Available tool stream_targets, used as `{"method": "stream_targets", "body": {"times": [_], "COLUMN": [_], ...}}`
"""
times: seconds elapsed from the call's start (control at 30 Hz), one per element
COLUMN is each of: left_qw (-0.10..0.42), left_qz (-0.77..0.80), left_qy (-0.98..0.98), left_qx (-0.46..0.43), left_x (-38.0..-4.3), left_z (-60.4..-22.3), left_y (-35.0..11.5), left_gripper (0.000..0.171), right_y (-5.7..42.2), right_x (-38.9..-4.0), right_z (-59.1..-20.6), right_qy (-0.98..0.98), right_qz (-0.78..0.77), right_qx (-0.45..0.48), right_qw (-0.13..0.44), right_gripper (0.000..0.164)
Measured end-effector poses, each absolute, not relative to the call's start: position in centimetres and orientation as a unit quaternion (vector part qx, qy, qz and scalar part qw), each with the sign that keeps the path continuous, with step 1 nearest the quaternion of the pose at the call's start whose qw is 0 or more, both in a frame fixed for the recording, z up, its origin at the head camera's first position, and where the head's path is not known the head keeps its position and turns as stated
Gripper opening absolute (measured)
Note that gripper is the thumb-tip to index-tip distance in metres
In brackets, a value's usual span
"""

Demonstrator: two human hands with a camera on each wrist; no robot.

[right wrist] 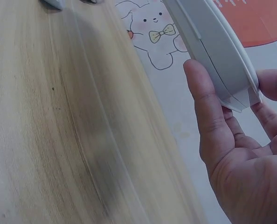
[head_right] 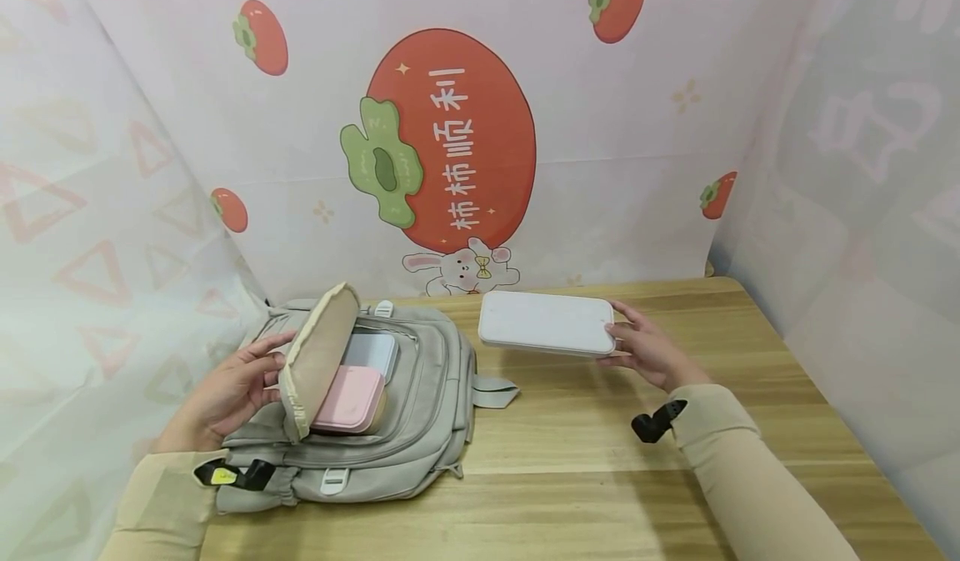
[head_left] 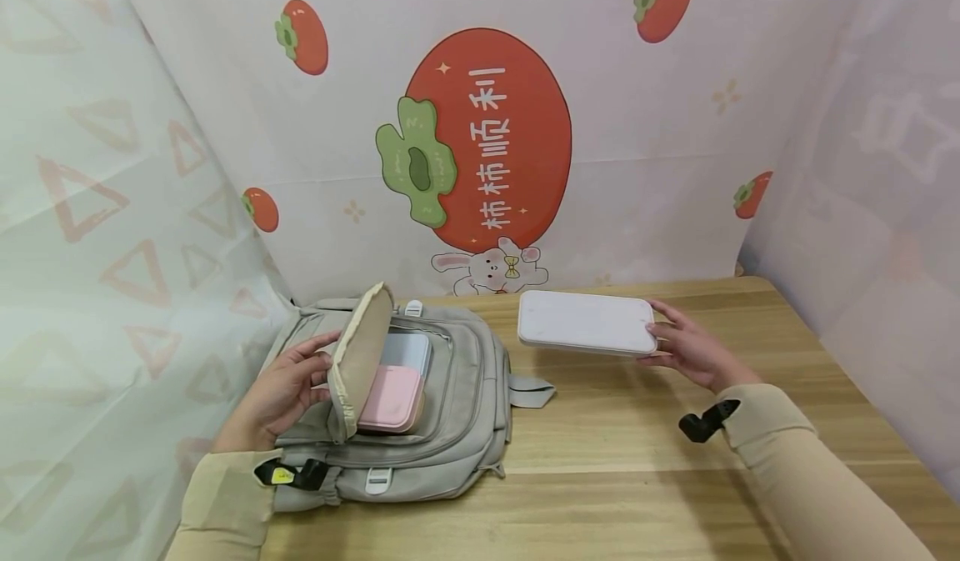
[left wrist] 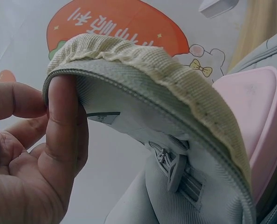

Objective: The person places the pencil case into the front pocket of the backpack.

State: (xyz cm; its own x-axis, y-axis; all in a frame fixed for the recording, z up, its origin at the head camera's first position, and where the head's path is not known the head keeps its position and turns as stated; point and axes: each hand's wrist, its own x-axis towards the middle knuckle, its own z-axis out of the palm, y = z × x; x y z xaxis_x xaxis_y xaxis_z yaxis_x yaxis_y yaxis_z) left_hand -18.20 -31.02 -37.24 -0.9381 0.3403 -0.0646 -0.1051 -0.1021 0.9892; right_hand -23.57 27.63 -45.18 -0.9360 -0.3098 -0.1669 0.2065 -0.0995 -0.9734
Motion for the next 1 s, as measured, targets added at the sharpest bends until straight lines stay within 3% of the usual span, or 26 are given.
{"method": "stream_targets", "body": {"times": [1.0], "left_qw": [0.147], "left_qz": [0.753], "left_qy": [0.633], "left_qx": [0.102], "left_x": [-18.2], "left_z": [-37.5], "left_y": [-31.4], "left_gripper": [0.039], "right_y": [23.7], "right_x": [-23.9], "right_z": [-45.6], "right_qy": [0.639], "right_qz": [-0.744], "right_qx": [-0.057], "right_qw": [0.189], "right_gripper": [0.069]}}
